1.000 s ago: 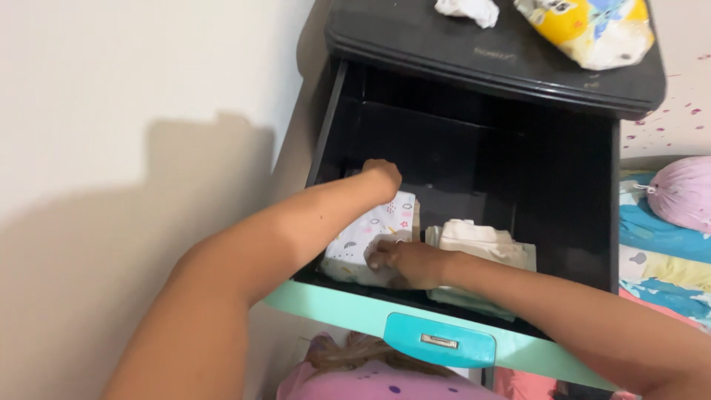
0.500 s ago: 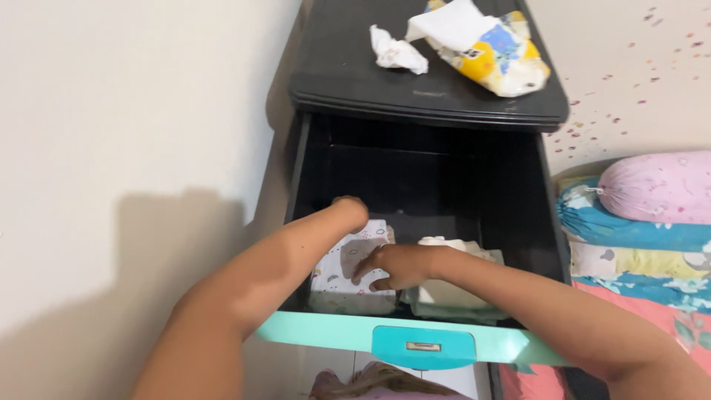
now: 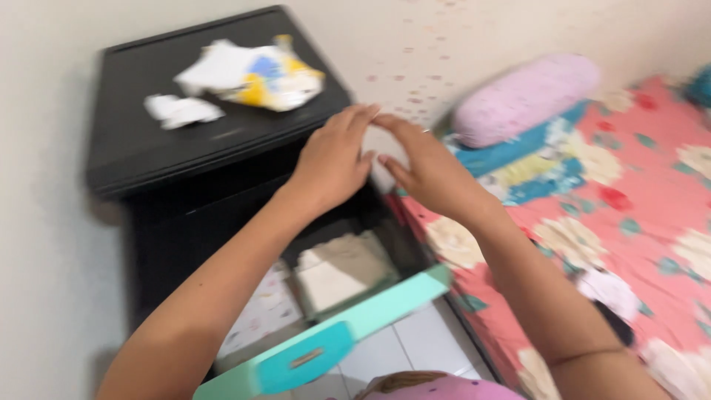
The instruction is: The person wipes the inside of an open plastic drawer using a cloth, then places folded clothes into the drawer and arranges them.
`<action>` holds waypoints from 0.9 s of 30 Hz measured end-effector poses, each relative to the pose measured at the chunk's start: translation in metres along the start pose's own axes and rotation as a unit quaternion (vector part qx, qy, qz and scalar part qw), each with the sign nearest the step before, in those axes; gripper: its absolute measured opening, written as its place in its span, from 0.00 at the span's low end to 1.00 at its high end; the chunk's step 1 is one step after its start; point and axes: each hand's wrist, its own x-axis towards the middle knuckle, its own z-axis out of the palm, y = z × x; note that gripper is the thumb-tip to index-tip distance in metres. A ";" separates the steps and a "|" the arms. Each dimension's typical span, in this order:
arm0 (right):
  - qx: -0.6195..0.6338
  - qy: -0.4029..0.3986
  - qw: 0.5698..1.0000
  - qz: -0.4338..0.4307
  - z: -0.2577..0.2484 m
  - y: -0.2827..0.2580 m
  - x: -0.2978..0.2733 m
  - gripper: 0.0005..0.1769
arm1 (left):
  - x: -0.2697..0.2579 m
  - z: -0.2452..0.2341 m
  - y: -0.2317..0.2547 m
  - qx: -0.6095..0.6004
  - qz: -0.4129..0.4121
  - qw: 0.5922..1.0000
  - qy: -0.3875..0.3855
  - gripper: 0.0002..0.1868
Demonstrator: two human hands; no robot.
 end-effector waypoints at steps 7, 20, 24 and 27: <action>-0.122 0.179 0.965 0.148 -0.124 0.078 -0.133 0.31 | 0.123 0.150 0.156 -0.049 0.208 0.976 0.049 0.39; -0.257 0.248 0.844 0.400 -0.289 0.098 -0.419 0.30 | 0.150 0.380 0.465 -0.250 0.385 0.888 -0.016 0.42; -0.285 0.235 0.829 0.420 -0.304 0.117 -0.471 0.31 | 0.127 0.428 0.513 -0.316 0.352 0.879 -0.064 0.44; -0.223 0.260 0.821 0.456 -0.295 0.143 -0.501 0.30 | 0.109 0.469 0.521 -0.343 0.316 0.878 -0.109 0.42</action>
